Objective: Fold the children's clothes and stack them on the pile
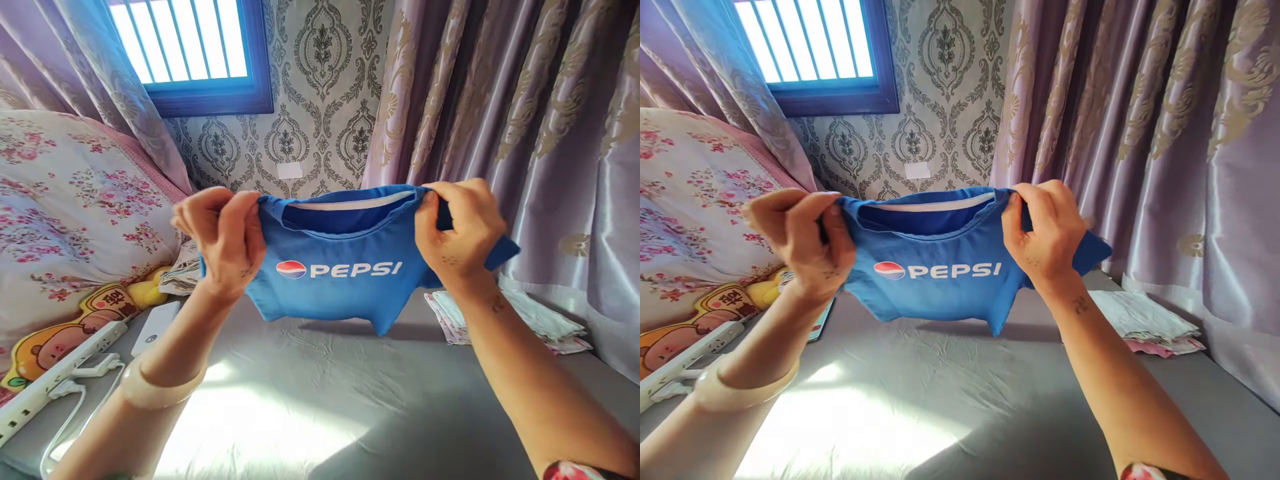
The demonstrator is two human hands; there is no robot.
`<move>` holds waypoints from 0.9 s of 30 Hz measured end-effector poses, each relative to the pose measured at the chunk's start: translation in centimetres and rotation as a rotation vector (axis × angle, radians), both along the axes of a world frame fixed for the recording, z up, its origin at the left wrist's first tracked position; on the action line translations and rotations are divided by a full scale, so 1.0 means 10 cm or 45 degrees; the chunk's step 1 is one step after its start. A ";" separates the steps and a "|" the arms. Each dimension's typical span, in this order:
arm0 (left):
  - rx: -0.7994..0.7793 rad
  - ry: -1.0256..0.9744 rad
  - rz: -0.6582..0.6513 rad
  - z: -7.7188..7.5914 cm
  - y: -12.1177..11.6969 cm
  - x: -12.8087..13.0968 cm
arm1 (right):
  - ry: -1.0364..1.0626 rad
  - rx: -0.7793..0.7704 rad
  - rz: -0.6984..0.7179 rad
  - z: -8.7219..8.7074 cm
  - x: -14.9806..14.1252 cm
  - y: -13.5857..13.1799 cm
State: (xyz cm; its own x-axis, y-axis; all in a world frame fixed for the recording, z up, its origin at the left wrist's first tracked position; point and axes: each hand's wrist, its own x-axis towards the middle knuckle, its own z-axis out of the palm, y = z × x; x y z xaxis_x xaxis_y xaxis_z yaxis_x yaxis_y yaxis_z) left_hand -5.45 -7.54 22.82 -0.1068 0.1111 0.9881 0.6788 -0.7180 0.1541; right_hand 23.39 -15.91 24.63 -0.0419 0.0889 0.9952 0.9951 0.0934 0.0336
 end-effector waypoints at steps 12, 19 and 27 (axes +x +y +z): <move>-0.208 0.475 0.121 -0.13 0.34 -0.01 | 0.086 -0.356 0.064 -0.30 0.03 0.31; -0.791 0.745 0.053 -1.43 0.96 0.37 | 0.170 -0.911 -0.021 -1.62 0.26 0.85; -1.118 0.985 0.074 -2.13 1.24 0.64 | 0.147 -1.415 -0.127 -2.35 0.31 1.16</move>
State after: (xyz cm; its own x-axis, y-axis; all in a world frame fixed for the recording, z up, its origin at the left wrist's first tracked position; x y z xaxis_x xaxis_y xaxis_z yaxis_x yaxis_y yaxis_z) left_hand 0.96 4.81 1.48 0.4619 0.8022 0.3783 0.8370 -0.5354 0.1133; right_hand 26.53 -4.32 1.09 0.1023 0.9280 0.3582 0.9915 -0.0662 -0.1117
